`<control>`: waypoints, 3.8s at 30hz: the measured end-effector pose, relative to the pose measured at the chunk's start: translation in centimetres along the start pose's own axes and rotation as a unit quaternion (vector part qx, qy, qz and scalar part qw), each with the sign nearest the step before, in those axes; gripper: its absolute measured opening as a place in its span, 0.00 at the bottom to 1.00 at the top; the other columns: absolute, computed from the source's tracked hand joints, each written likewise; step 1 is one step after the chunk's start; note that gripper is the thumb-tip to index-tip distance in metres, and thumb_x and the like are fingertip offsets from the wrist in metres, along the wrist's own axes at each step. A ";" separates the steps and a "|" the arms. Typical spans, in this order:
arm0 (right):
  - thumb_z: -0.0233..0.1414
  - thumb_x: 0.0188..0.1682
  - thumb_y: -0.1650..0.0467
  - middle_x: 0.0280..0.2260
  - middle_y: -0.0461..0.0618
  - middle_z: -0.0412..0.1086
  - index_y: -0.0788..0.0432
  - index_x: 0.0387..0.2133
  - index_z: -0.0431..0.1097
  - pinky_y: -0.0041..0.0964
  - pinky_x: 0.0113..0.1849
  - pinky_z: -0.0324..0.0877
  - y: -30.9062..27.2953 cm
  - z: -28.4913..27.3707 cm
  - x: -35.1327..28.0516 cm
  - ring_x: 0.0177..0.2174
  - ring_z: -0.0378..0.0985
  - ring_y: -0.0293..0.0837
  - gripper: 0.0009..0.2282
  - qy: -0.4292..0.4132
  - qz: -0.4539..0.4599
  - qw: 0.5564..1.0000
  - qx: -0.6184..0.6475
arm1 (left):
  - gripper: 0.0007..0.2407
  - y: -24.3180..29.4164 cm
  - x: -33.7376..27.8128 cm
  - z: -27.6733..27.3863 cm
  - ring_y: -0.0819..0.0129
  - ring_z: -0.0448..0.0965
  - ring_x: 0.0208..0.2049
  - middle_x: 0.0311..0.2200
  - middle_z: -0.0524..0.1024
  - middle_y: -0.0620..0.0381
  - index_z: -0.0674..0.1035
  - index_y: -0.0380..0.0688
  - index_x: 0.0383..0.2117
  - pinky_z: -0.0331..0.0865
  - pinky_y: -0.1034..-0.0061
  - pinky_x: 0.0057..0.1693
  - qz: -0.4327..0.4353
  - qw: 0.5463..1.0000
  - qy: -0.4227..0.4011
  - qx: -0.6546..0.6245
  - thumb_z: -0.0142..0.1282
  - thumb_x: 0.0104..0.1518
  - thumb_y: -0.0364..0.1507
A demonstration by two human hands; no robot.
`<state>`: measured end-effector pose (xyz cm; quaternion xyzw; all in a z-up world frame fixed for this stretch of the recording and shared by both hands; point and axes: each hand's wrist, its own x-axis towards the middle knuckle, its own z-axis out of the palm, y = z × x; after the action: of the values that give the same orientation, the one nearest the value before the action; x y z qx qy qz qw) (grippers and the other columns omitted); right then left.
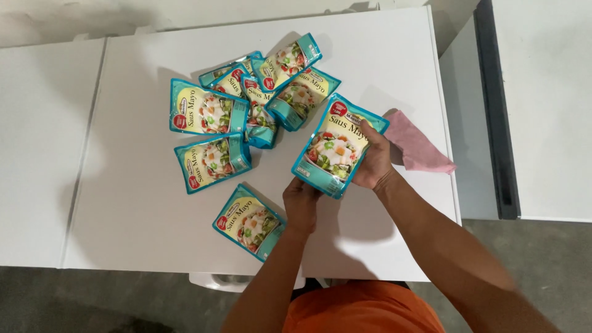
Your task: The person is wiping down pouches of condiments with a cloth and placing them onto a grocery store shelf.
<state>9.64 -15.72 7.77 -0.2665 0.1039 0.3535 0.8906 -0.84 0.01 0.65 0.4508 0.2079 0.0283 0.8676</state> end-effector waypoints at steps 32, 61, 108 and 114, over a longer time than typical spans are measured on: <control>0.35 0.41 0.38 0.69 0.59 0.51 0.52 0.68 0.47 0.68 0.61 0.55 2.3 6.6 -6.1 0.67 0.55 0.59 0.45 0.068 0.094 0.976 -0.182 | 0.36 1.5 3.0 2.0 0.32 0.48 0.69 0.69 0.47 0.28 0.51 0.36 0.72 0.47 0.45 0.70 0.054 0.894 -0.135 0.424 0.33 0.68 0.54; 0.32 0.57 0.51 0.72 0.58 0.42 0.48 0.69 0.52 0.59 0.67 0.32 3.4 5.6 -6.1 0.70 0.38 0.55 0.29 -0.058 -0.217 0.416 -0.881 | 0.31 1.2 -1.4 2.9 0.55 0.58 0.71 0.73 0.53 0.43 0.50 0.44 0.74 0.65 0.63 0.70 0.093 0.938 -0.159 -0.293 0.36 0.69 0.48; 0.45 0.45 0.39 0.66 0.69 0.55 0.65 0.70 0.49 0.71 0.63 0.52 3.1 1.9 -6.1 0.64 0.55 0.73 0.49 -0.134 -0.017 0.983 0.124 | 0.17 7.9 -8.0 12.8 0.48 0.70 0.59 0.53 0.77 0.50 0.83 0.48 0.48 0.57 0.48 0.67 0.460 0.606 -0.191 0.620 0.62 0.49 0.28; 0.47 0.42 0.40 0.68 0.57 0.54 0.55 0.70 0.48 0.61 0.66 0.52 3.0 0.9 -5.2 0.67 0.56 0.60 0.47 -0.055 -0.059 0.996 0.027 | 0.20 7.1 -6.4 12.0 0.49 0.68 0.66 0.60 0.73 0.48 0.77 0.37 0.58 0.58 0.53 0.72 0.481 0.588 -0.292 0.582 0.56 0.57 0.24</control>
<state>3.82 -16.40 9.22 -0.2280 0.0484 0.3113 0.9213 -1.03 -6.52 14.47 0.8776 -0.3316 0.1810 0.2950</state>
